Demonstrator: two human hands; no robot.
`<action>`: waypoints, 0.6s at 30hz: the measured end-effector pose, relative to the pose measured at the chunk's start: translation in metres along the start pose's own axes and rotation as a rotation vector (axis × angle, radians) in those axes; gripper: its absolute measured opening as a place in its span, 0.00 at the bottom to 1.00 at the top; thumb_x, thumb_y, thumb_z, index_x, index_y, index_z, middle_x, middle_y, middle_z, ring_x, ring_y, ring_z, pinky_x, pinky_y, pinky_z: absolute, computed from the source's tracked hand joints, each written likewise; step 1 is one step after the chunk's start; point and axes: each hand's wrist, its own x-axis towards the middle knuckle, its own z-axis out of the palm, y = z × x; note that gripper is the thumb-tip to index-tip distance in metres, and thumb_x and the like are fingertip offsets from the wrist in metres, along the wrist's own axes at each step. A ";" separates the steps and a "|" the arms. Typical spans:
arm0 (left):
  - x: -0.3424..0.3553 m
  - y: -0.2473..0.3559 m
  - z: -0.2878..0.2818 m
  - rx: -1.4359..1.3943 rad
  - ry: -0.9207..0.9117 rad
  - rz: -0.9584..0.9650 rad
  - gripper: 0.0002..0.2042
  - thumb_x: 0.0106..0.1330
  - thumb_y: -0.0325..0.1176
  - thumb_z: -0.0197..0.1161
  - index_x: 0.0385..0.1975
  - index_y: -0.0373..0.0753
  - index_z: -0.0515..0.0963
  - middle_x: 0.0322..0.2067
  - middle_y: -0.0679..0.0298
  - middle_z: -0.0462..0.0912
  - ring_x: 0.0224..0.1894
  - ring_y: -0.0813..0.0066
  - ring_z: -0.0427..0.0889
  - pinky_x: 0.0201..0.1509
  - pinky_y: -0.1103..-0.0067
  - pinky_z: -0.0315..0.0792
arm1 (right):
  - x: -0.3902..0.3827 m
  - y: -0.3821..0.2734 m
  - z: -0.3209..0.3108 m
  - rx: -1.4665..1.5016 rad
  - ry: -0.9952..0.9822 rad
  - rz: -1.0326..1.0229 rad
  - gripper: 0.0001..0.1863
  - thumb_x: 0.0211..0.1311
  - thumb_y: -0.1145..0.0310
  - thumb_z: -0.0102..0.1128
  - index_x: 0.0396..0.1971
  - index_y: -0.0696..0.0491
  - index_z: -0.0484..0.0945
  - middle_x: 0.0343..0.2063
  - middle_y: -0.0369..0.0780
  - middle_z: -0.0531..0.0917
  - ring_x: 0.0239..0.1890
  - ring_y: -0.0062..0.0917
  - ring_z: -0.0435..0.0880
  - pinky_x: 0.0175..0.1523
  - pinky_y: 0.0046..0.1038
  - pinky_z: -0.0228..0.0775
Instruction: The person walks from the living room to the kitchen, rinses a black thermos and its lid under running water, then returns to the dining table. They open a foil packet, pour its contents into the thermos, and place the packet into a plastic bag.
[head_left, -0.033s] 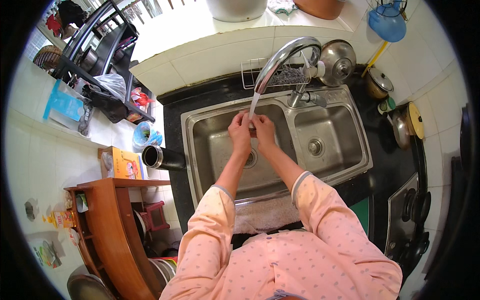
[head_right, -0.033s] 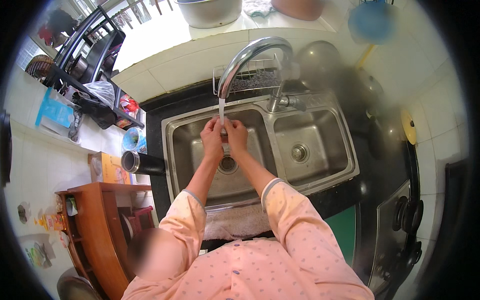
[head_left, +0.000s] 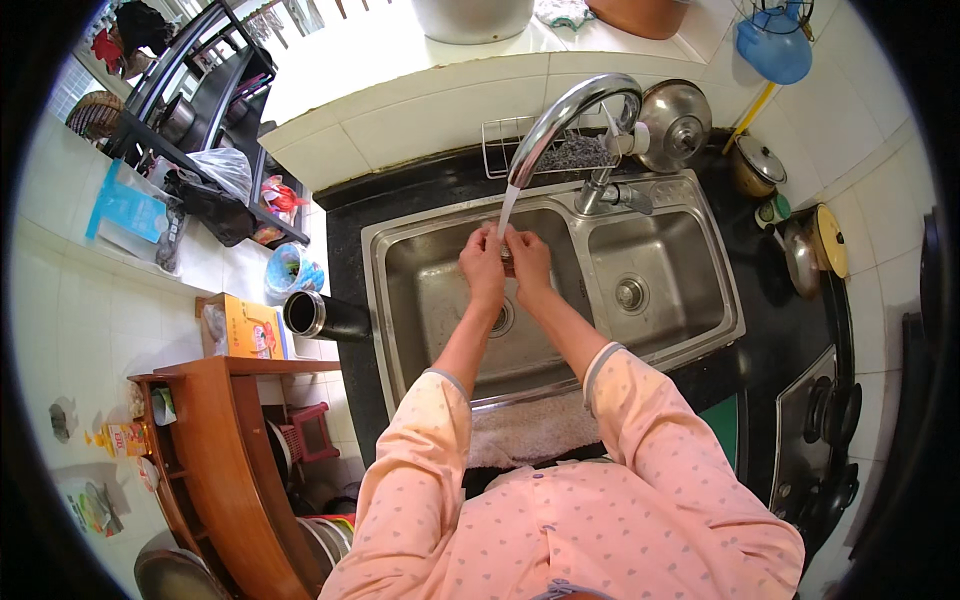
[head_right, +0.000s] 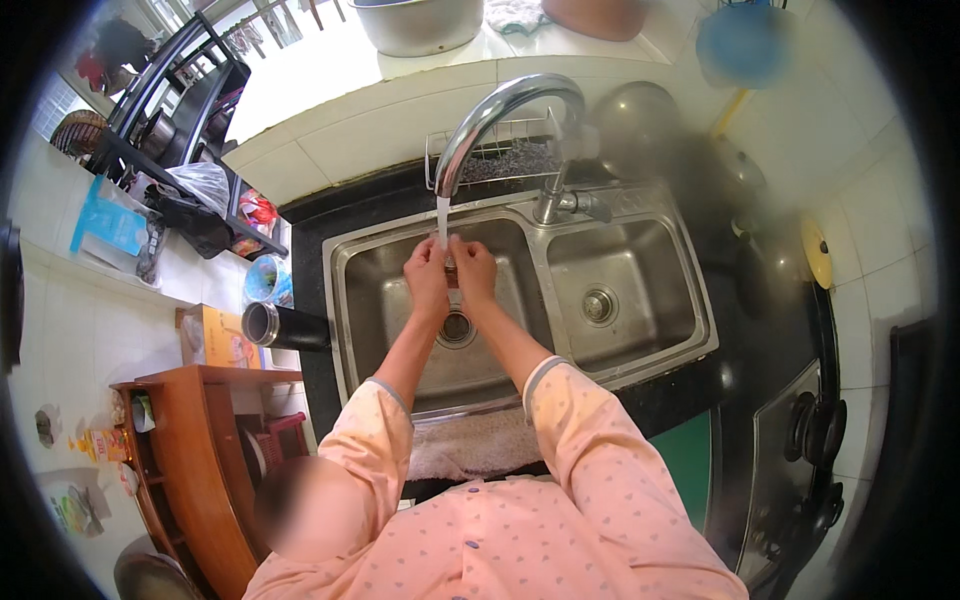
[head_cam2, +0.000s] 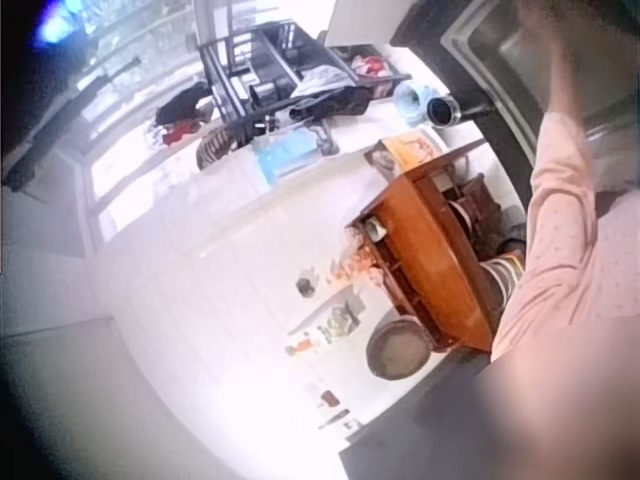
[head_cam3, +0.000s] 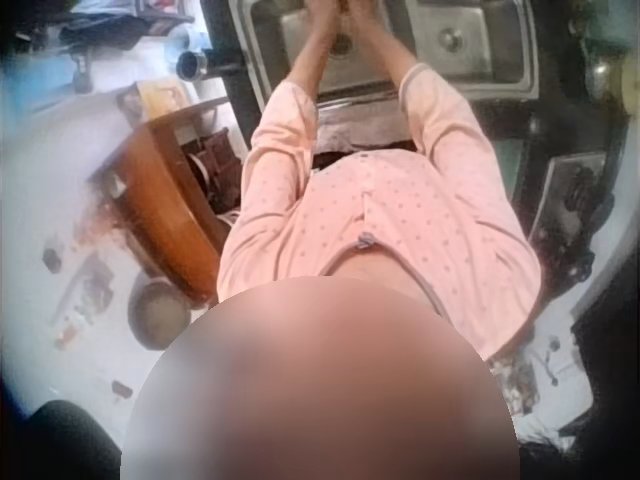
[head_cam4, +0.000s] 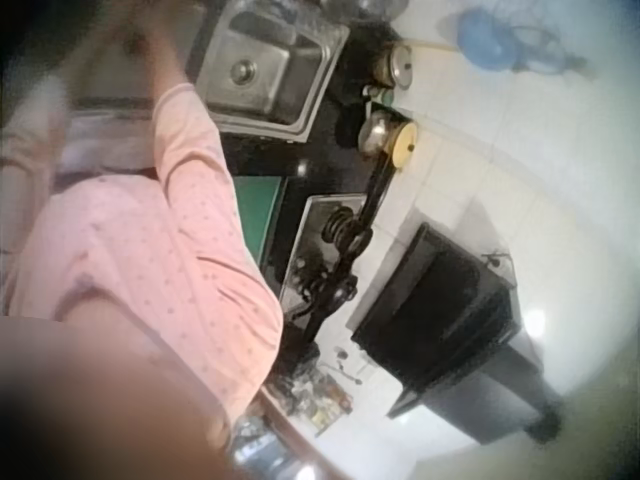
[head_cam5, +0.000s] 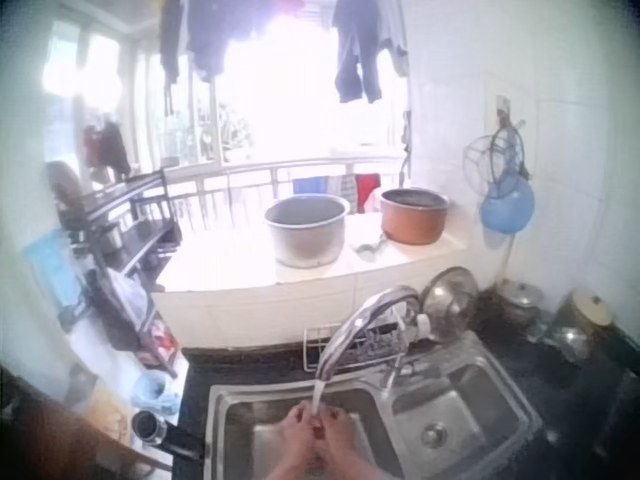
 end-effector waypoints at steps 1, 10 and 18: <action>0.000 -0.002 0.003 0.222 0.025 0.115 0.10 0.65 0.32 0.55 0.43 0.36 0.76 0.27 0.60 0.80 0.22 0.70 0.76 0.28 0.76 0.72 | 0.002 -0.003 -0.003 -0.027 0.029 0.032 0.16 0.63 0.58 0.56 0.32 0.59 0.75 0.24 0.33 0.78 0.19 0.18 0.75 0.21 0.25 0.68; 0.009 0.011 -0.022 0.629 -0.045 0.397 0.09 0.64 0.33 0.54 0.39 0.37 0.77 0.32 0.57 0.79 0.33 0.67 0.78 0.36 0.76 0.71 | -0.018 0.000 0.006 0.027 -0.180 -0.022 0.13 0.64 0.61 0.53 0.36 0.57 0.73 0.28 0.35 0.77 0.27 0.17 0.76 0.25 0.22 0.71; -0.003 0.034 -0.024 0.169 -0.264 0.037 0.19 0.55 0.21 0.60 0.49 0.37 0.72 0.33 0.68 0.78 0.32 0.81 0.74 0.37 0.83 0.70 | 0.000 -0.006 -0.014 0.333 -0.311 0.166 0.11 0.63 0.64 0.53 0.39 0.56 0.74 0.31 0.37 0.78 0.30 0.19 0.78 0.34 0.30 0.80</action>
